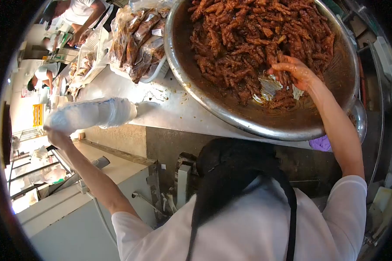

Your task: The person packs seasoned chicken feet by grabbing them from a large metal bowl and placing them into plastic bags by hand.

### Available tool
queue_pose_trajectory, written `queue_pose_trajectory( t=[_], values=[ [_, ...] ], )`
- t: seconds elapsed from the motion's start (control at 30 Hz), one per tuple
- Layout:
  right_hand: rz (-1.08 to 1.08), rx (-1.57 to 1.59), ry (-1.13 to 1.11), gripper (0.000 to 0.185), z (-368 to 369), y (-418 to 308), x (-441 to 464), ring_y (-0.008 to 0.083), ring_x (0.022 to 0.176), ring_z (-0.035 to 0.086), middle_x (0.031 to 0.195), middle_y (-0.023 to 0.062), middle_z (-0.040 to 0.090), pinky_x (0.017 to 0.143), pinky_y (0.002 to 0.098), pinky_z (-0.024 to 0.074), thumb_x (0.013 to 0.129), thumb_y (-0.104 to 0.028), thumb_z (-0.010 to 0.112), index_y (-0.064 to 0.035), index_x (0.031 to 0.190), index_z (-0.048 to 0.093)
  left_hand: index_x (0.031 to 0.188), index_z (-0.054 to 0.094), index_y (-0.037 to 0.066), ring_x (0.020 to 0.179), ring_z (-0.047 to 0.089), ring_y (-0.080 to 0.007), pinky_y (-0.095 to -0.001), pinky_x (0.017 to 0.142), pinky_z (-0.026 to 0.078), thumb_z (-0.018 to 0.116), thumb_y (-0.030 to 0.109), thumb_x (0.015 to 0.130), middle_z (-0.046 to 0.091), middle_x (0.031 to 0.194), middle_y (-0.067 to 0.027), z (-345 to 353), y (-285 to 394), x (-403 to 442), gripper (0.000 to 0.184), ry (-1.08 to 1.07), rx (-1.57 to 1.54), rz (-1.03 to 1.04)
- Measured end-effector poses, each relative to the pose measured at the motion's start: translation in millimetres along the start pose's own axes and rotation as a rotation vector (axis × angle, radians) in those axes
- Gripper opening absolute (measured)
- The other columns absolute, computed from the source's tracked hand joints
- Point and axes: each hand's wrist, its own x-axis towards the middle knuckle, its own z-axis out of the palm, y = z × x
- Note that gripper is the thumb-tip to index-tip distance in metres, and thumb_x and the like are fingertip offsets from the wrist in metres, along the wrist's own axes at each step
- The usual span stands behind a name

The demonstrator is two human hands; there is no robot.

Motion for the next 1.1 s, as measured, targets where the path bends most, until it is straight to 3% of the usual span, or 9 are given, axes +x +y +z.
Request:
queue_pose_trajectory(
  t=[0.1, 0.13, 0.3, 0.37, 0.4, 0.7, 0.87, 1.03, 1.1],
  values=[
    [0.016, -0.103, -0.020, 0.036, 7, -9, -14, 0.0115, 0.081, 0.060, 0.095, 0.0077, 0.065, 0.072, 0.0249, 0.0484, 0.078, -0.012, 0.071, -0.0041, 0.110, 0.055, 0.107, 0.053, -0.009, 0.091, 0.058, -0.0262, -0.0378, 0.082, 0.050, 0.051, 0.029, 0.092, 0.057, 0.104, -0.0200, -21, -39, 29, 0.041, -0.256, -0.475, 0.150],
    [0.015, -0.161, -0.011, 0.037, 4, -7, -17, 0.0120, 0.085, 0.059, 0.097, 0.0074, 0.064, 0.076, 0.0258, 0.0470, 0.078, -0.012, 0.071, -0.0037, 0.111, 0.055, 0.110, 0.053, -0.007, 0.092, 0.057, -0.0245, -0.0372, 0.083, 0.050, 0.057, 0.020, 0.089, 0.058, 0.101, -0.0159, -30, -44, 44, 0.034, -0.482, -0.764, -0.178],
    [0.011, -0.593, 0.000, 0.044, -29, 12, -1, 0.0188, 0.094, 0.057, 0.101, 0.0089, 0.062, 0.083, 0.0325, 0.0438, 0.071, -0.007, 0.068, 0.0014, 0.112, 0.057, 0.110, 0.056, 0.003, 0.087, 0.060, -0.0182, -0.0315, 0.075, 0.051, 0.062, 0.023, 0.085, 0.062, 0.097, -0.0110, -17, -21, 35, 0.032, 0.085, 0.483, 0.390],
    [0.054, -1.015, 0.098, 0.037, -28, 1, -8, 0.0240, 0.091, 0.058, 0.099, 0.0174, 0.062, 0.079, 0.0366, 0.0459, 0.077, -0.014, 0.067, 0.0071, 0.107, 0.058, 0.112, 0.055, 0.004, 0.090, 0.059, -0.0185, -0.0322, 0.077, 0.050, 0.060, 0.024, 0.086, 0.061, 0.100, -0.0111, -16, -26, 52, 0.034, -0.060, 0.375, 0.408],
    [-0.062, -1.002, 0.193, 0.017, -47, 24, 6, 0.0170, 0.064, 0.052, 0.072, 0.0095, 0.060, 0.059, 0.0368, 0.0438, 0.074, -0.010, 0.066, 0.0031, 0.083, 0.059, 0.113, 0.054, 0.004, 0.091, 0.059, -0.0186, -0.0326, 0.078, 0.050, 0.060, 0.024, 0.086, 0.060, 0.101, -0.0111, -16, -25, 61, 0.034, -0.117, 0.311, 0.390],
    [-0.270, -1.380, -0.096, 0.026, -52, 40, 6, 0.0347, 0.082, 0.063, 0.084, 0.0227, 0.063, 0.072, 0.0454, 0.0493, 0.080, -0.018, 0.067, 0.0015, 0.096, 0.059, 0.120, 0.050, 0.004, 0.103, 0.053, -0.0199, -0.0357, 0.085, 0.046, 0.055, 0.028, 0.088, 0.055, 0.113, -0.0113, -26, -23, 75, 0.040, -0.212, 0.306, 0.315],
    [-0.130, -1.743, -0.504, 0.062, -22, 83, -3, 0.0395, 0.109, 0.053, 0.119, 0.0233, 0.054, 0.093, 0.0445, 0.0451, 0.087, -0.051, 0.053, -0.0023, 0.124, 0.047, 0.124, 0.047, 0.005, 0.109, 0.051, -0.0206, -0.0374, 0.090, 0.044, 0.052, 0.031, 0.090, 0.052, 0.120, -0.0114, -52, -26, 77, 0.043, -0.181, 0.337, 0.316],
    [0.553, -1.753, -0.308, 0.051, -11, 67, -12, 0.0365, 0.100, 0.059, 0.107, 0.0216, 0.062, 0.084, 0.0457, 0.0463, 0.088, -0.051, 0.047, -0.0054, 0.103, 0.063, 0.128, 0.045, 0.005, 0.116, 0.048, -0.0213, -0.0392, 0.094, 0.042, 0.049, 0.033, 0.091, 0.049, 0.126, -0.0115, -99, -15, 83, 0.046, -0.095, 0.348, 0.369],
    [0.447, -1.703, -0.374, 0.073, -3, 72, -12, 0.0360, 0.101, 0.059, 0.106, 0.0233, 0.062, 0.085, 0.0470, 0.0453, 0.086, -0.066, 0.039, 0.0008, 0.105, 0.064, 0.129, 0.044, 0.006, 0.119, 0.047, -0.0216, -0.0399, 0.096, 0.041, 0.047, 0.034, 0.091, 0.048, 0.129, -0.0115, -139, 11, 64, 0.047, 0.113, 0.753, 0.535]
  ],
)
